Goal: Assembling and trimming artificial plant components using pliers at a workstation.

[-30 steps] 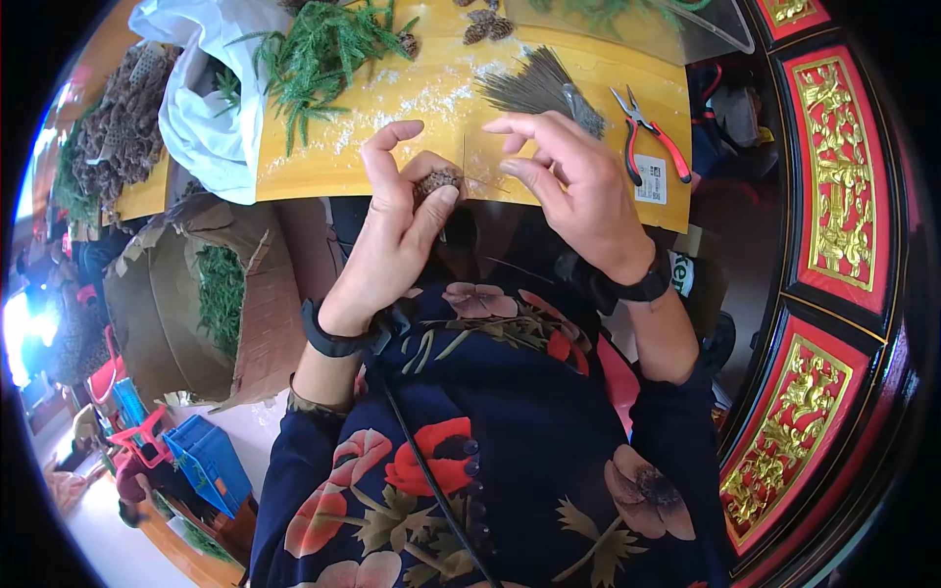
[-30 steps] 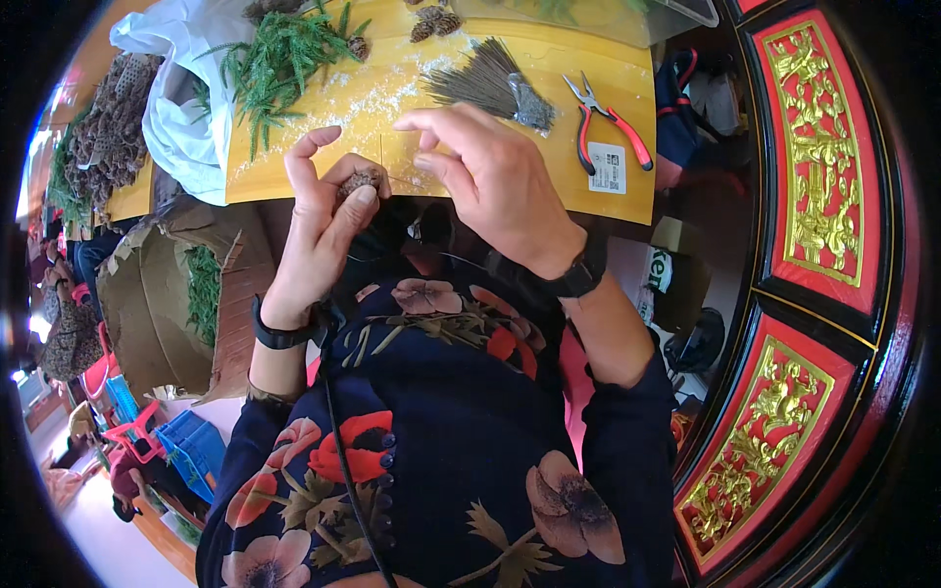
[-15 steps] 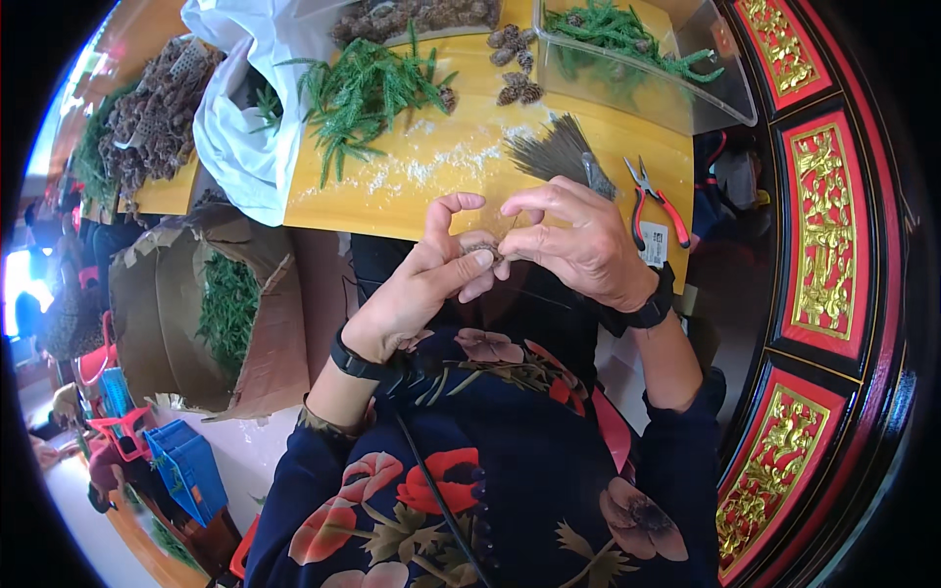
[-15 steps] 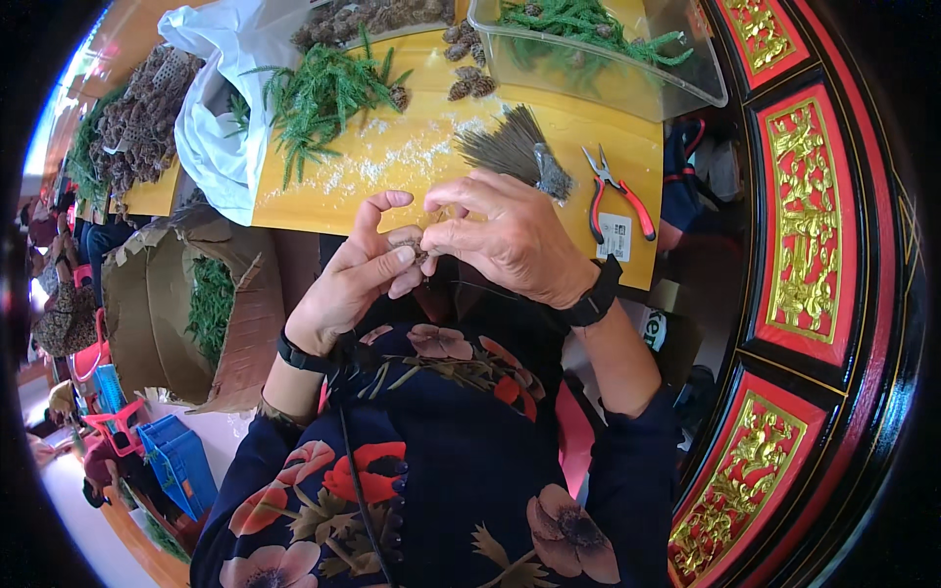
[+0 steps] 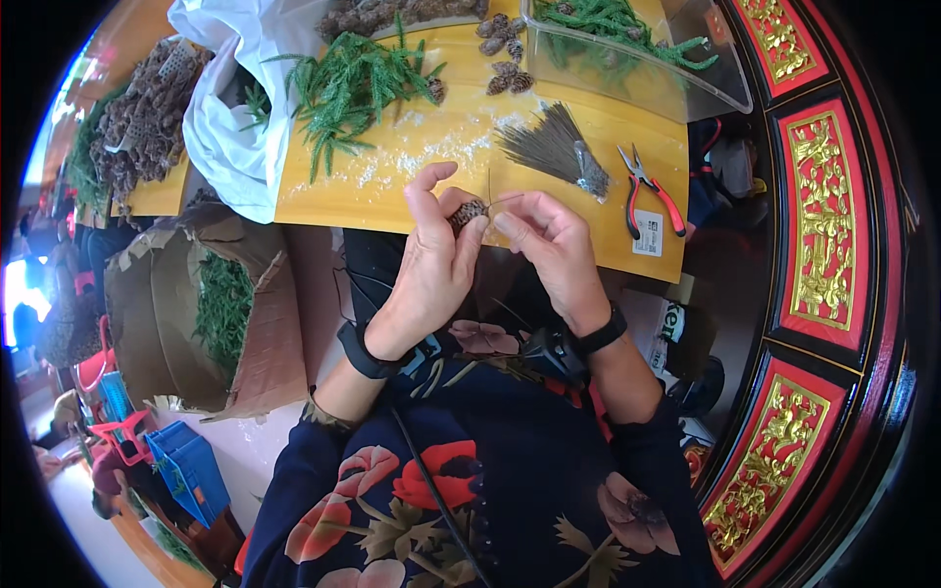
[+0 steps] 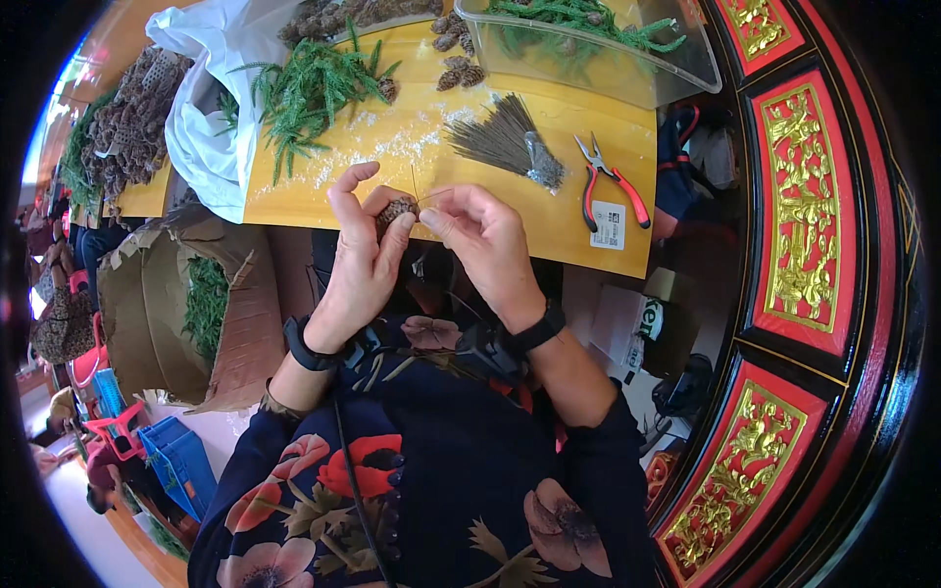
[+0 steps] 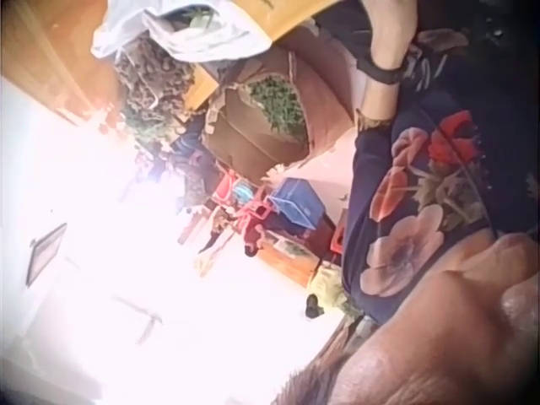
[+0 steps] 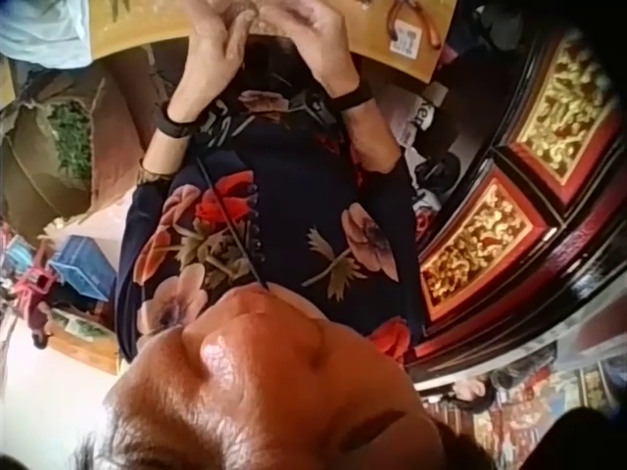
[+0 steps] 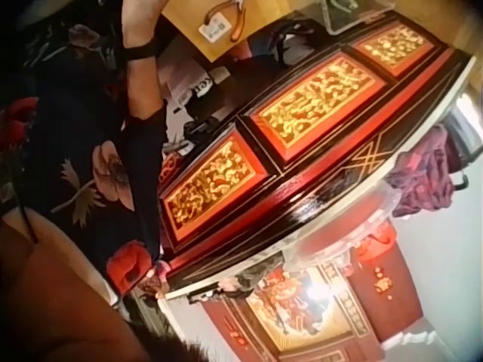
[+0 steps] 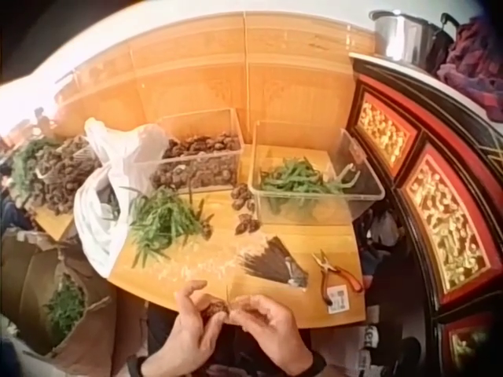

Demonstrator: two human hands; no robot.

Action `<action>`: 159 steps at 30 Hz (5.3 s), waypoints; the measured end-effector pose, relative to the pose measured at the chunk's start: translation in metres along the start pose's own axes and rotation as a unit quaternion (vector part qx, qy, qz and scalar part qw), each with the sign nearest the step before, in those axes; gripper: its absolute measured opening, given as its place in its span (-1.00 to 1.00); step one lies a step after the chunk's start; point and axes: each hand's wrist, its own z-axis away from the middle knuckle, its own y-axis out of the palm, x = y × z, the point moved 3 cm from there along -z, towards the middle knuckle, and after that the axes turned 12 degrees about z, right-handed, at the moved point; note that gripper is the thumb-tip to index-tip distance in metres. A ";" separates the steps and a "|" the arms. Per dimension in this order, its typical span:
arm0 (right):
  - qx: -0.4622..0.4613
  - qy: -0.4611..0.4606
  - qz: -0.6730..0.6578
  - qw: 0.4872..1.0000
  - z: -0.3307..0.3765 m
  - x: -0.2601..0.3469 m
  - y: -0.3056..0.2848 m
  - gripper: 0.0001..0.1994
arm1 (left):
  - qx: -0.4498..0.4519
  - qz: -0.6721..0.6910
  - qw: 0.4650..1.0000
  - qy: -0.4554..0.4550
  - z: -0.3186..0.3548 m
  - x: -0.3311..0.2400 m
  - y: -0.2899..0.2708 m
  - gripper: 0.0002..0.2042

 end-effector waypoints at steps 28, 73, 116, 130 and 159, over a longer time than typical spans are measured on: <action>-0.011 0.100 -0.264 0.959 0.036 -0.049 -0.041 -0.87 | -0.034 -0.466 0.870 0.159 -0.141 0.021 -0.114 -0.84; -0.016 -0.036 -0.124 0.991 0.030 0.001 -0.027 -0.89 | -0.217 0.061 0.974 0.024 -0.011 -0.003 -0.029 -0.68; 0.052 0.019 -0.162 0.985 0.005 0.007 -0.027 -0.87 | -0.192 0.305 0.911 -0.199 -0.019 0.021 -0.049 -0.89; 0.069 0.039 -0.258 0.963 0.007 -0.014 -0.006 -0.83 | -0.171 0.418 0.880 -0.145 -0.017 0.015 -0.032 -0.78; -0.021 -0.063 -0.049 0.997 0.009 0.021 -0.017 -0.89 | -0.160 -0.355 0.908 0.155 -0.015 -0.010 -0.023 -0.79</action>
